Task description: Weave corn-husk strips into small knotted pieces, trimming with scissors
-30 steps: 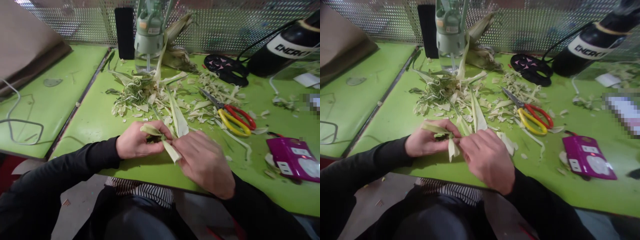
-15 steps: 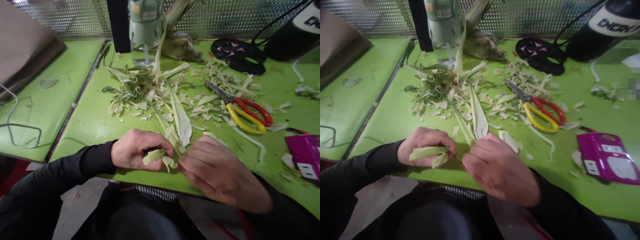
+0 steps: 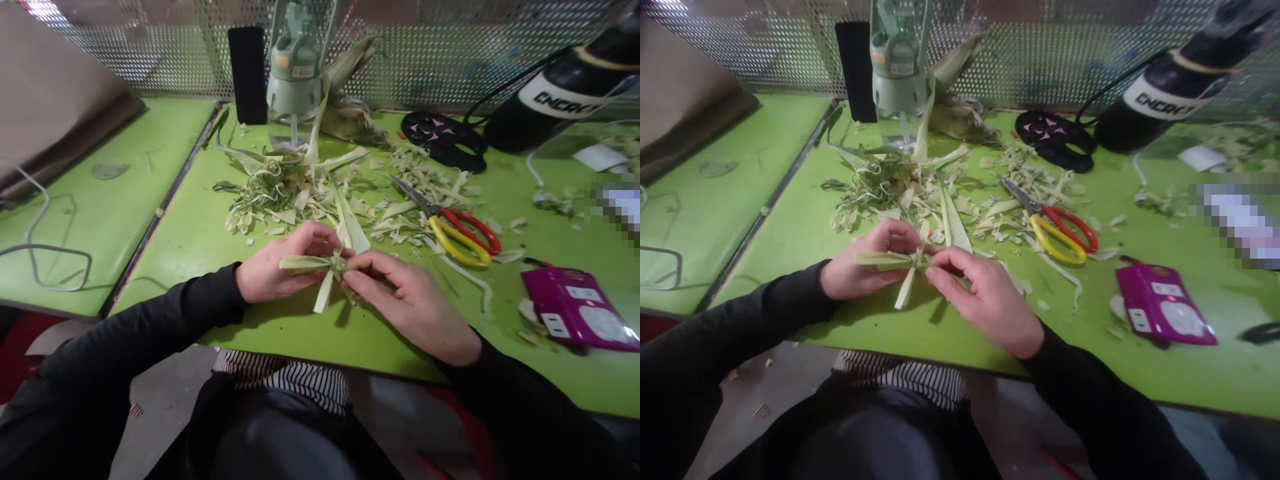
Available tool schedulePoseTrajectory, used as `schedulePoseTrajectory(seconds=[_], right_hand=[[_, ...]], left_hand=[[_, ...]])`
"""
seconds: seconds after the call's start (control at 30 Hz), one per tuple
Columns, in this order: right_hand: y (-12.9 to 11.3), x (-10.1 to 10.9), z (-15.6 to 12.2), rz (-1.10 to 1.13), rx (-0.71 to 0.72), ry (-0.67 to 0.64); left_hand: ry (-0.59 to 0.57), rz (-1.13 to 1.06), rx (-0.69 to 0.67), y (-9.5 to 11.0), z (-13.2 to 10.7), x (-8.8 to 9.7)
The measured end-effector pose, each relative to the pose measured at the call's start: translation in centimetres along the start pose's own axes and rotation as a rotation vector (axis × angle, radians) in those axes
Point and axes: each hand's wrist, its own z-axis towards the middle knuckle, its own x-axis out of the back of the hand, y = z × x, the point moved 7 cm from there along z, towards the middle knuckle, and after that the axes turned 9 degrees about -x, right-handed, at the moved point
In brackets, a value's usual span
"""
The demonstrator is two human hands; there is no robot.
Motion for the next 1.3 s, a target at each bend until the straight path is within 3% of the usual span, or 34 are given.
schedulePoseTrajectory(seconds=[0.1, 0.2, 0.37, 0.43, 0.5, 0.77, 0.9, 1.07, 1.2, 1.3], right_hand=[[-0.2, 0.4, 0.5, 0.069, -0.037, 0.033], [-0.8, 0.7, 1.3, -0.099, 0.021, 0.109], [-1.6, 0.6, 1.6, -0.417, 0.235, 0.366], [-1.3, 0.4, 1.4, -0.445, 0.275, 0.407], [-1.2, 0.0, 1.2, -0.473, 0.317, 0.39], [-2.1, -1.3, 0.8, -0.703, 0.519, 0.331], [-1.7, -2.2, 0.8, -0.792, 0.499, 0.275], [-1.1, -2.4, 0.9, -0.711, 0.373, 0.21], [-1.6, -1.4, 0.9, -0.518, 0.259, 0.187], [-2.1, -0.7, 0.8, -0.441, 0.227, 0.185]], left_hand=[[0.097, 0.272, -0.061, 0.9, 0.3, 1.5], [0.156, 0.401, -0.026, 1.4, 0.5, 2.7], [0.157, 0.154, 0.182, 0.7, 0.3, 3.0], [0.097, 0.089, 0.246, 0.2, 0.2, 2.5], [0.001, 0.159, 0.256, 0.1, 0.3, 2.0], [-0.396, 0.421, 0.085, 0.7, 0.7, 1.1], [-0.431, 0.512, 0.037, 0.0, 0.3, 0.5], [-0.361, 0.591, 0.167, -0.8, 0.0, -0.4], [-0.274, 0.458, 0.206, 0.8, 0.4, -0.8], [-0.217, 0.309, 0.319, 1.1, 0.4, -0.8]])
